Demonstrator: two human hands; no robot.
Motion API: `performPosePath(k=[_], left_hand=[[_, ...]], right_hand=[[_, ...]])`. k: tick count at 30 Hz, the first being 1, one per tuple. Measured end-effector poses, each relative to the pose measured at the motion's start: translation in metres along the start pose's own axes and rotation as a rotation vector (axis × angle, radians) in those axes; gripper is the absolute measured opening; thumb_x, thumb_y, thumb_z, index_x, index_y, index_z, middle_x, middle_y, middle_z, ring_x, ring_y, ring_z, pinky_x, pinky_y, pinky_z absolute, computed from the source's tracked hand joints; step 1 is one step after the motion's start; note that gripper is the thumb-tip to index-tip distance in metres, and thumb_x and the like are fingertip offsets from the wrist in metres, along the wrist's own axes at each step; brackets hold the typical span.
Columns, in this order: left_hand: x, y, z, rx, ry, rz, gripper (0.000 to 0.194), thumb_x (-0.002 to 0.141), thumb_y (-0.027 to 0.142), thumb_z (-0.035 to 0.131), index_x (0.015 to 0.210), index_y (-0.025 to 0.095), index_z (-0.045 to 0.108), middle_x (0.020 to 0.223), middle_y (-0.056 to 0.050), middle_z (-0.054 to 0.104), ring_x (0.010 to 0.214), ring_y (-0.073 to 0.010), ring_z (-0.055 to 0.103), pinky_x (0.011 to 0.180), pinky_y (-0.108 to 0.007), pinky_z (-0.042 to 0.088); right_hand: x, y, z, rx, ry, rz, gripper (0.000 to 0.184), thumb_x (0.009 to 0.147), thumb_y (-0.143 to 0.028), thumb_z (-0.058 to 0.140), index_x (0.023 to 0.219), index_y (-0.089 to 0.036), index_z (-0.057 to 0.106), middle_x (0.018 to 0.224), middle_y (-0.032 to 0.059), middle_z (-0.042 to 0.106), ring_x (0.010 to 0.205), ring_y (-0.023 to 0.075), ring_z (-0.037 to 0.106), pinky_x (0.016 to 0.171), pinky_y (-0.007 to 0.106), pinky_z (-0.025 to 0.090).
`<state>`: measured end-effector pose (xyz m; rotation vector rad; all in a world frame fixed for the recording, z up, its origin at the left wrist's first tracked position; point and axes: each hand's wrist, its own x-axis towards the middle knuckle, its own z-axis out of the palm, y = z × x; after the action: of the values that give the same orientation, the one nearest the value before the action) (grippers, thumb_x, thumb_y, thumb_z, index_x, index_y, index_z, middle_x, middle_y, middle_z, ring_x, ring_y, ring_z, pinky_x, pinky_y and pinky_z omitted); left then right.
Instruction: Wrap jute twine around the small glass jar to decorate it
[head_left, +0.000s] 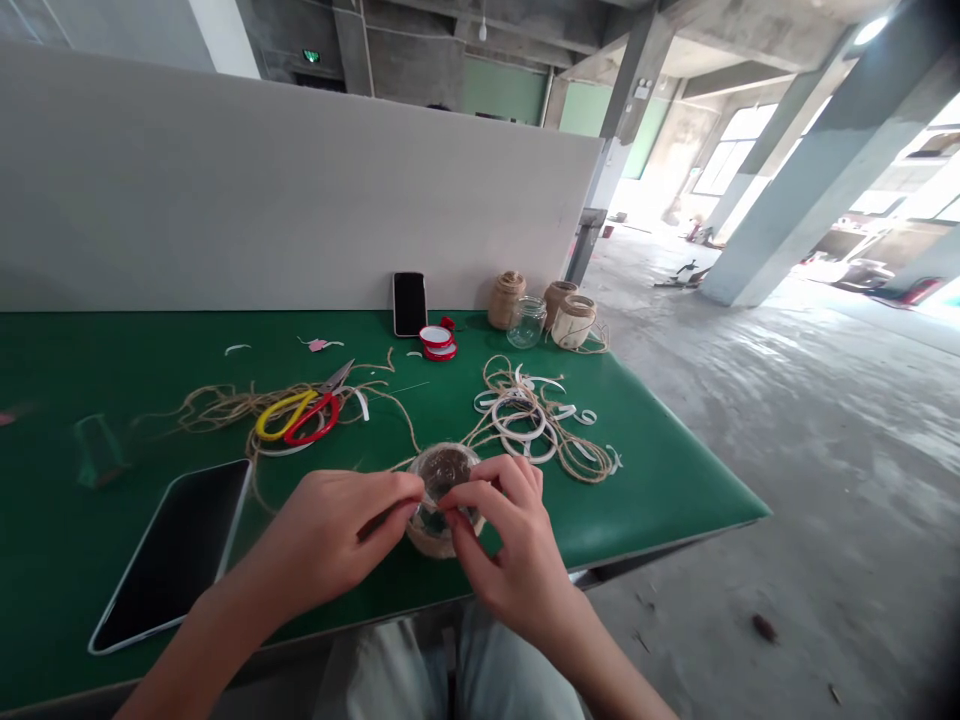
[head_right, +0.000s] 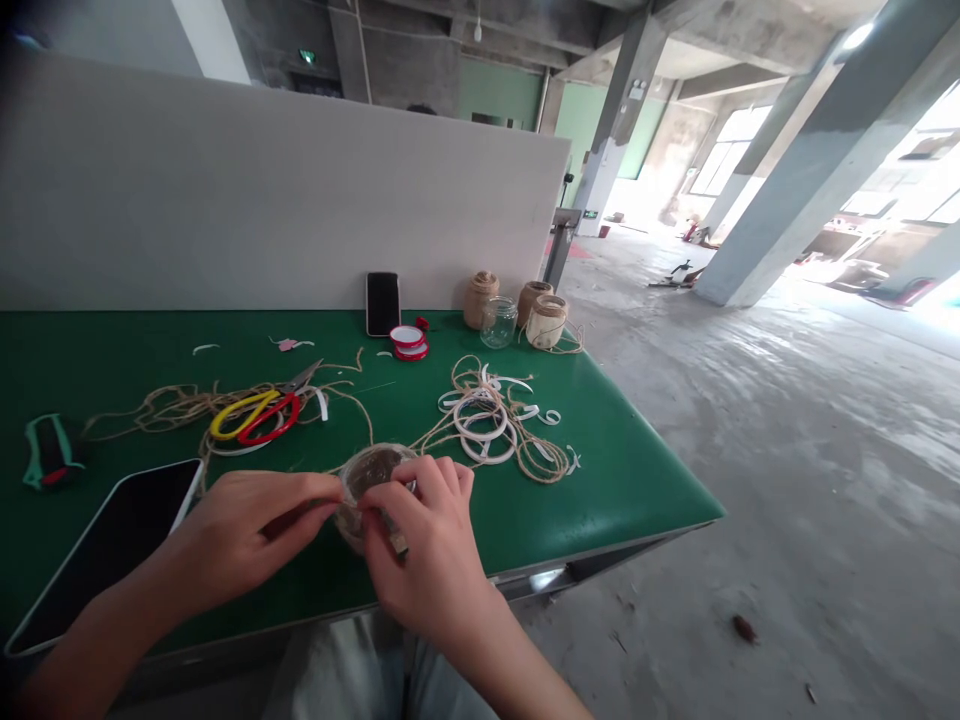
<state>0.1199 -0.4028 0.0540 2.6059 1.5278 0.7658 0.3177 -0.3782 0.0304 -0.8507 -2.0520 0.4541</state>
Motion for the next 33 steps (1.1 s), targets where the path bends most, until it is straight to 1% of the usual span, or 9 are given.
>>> performPosePath(k=[3,6,10,15,20,25,28,30,33], left_hand=[[-0.001,-0.002,0.004,-0.010,0.005,0.011,0.016,0.089,0.021,0.045,0.094,0.024,0.059,0.070,0.005,0.067,0.054,-0.0091,0.058,0.053,-0.020,0.039],[-0.003,-0.006,0.007,-0.020,0.008,0.021,0.017,0.089,0.020,0.044,0.095,0.023,0.059,0.071,0.005,0.068,0.057,-0.0095,0.060,0.055,-0.020,0.039],[-0.004,-0.009,0.008,-0.024,-0.009,0.032,0.019,0.089,0.018,0.044,0.096,0.024,0.060,0.065,0.005,0.065,0.057,-0.0098,0.059,0.054,-0.020,0.037],[-0.005,-0.009,0.008,-0.020,-0.003,0.063,0.020,0.089,0.016,0.043,0.098,0.024,0.059,0.062,0.006,0.062,0.054,-0.0092,0.057,0.053,-0.021,0.036],[-0.004,-0.009,0.008,0.080,0.047,0.160,0.020,0.089,0.013,0.043,0.098,0.023,0.058,0.057,0.006,0.054,0.051,-0.0092,0.052,0.051,-0.023,0.033],[-0.006,-0.011,0.011,0.241,0.126,0.267,0.021,0.086,0.012,0.046,0.103,0.022,0.054,0.059,0.006,0.053,0.051,-0.0102,0.050,0.051,-0.025,0.034],[-0.009,-0.012,0.013,0.267,0.135,0.286,0.022,0.085,0.011,0.047,0.104,0.021,0.053,0.060,0.005,0.053,0.052,-0.0110,0.050,0.051,-0.026,0.034],[-0.010,-0.011,0.014,0.265,0.133,0.285,0.023,0.085,0.010,0.048,0.105,0.020,0.053,0.060,0.005,0.053,0.053,-0.0117,0.050,0.052,-0.026,0.034],[-0.011,-0.010,0.014,0.263,0.131,0.279,0.024,0.084,0.010,0.049,0.106,0.020,0.053,0.060,0.005,0.052,0.053,-0.0122,0.049,0.052,-0.027,0.034]], right_hand=[[-0.002,0.004,0.002,-0.009,0.012,-0.001,0.016,0.081,-0.013,0.054,0.091,-0.023,0.063,0.091,0.0040,0.052,0.084,0.0184,0.048,0.078,0.036,0.034],[-0.003,0.006,0.002,-0.055,0.025,-0.049,0.017,0.083,-0.014,0.053,0.093,-0.023,0.064,0.088,0.0039,0.052,0.081,0.0174,0.048,0.077,0.036,0.033],[-0.002,0.007,0.000,-0.140,0.034,-0.111,0.020,0.082,-0.013,0.054,0.094,-0.024,0.065,0.086,0.0037,0.053,0.078,0.0172,0.048,0.077,0.037,0.032],[-0.002,0.009,-0.001,-0.202,0.064,-0.136,0.019,0.081,-0.014,0.056,0.093,-0.026,0.066,0.088,0.0040,0.053,0.078,0.0173,0.047,0.078,0.039,0.031],[-0.004,0.012,-0.004,-0.297,0.099,-0.217,0.022,0.081,-0.015,0.057,0.098,-0.026,0.066,0.091,0.0046,0.056,0.079,0.0175,0.048,0.087,0.044,0.030],[-0.009,0.018,-0.010,-0.407,0.080,-0.289,0.030,0.082,-0.013,0.056,0.107,-0.028,0.064,0.093,0.0037,0.060,0.078,0.0163,0.051,0.094,0.047,0.025],[-0.013,0.019,-0.015,-0.423,0.135,-0.268,0.033,0.081,-0.014,0.056,0.111,-0.028,0.063,0.094,0.0046,0.060,0.080,0.0169,0.050,0.093,0.047,0.026],[-0.015,0.017,-0.018,-0.410,0.180,-0.259,0.034,0.079,-0.013,0.057,0.109,-0.027,0.064,0.092,0.0051,0.059,0.079,0.0172,0.049,0.092,0.046,0.027],[-0.018,0.013,-0.017,-0.405,0.174,-0.323,0.031,0.077,-0.015,0.058,0.105,-0.025,0.067,0.088,0.0047,0.059,0.075,0.0171,0.049,0.091,0.046,0.026]])
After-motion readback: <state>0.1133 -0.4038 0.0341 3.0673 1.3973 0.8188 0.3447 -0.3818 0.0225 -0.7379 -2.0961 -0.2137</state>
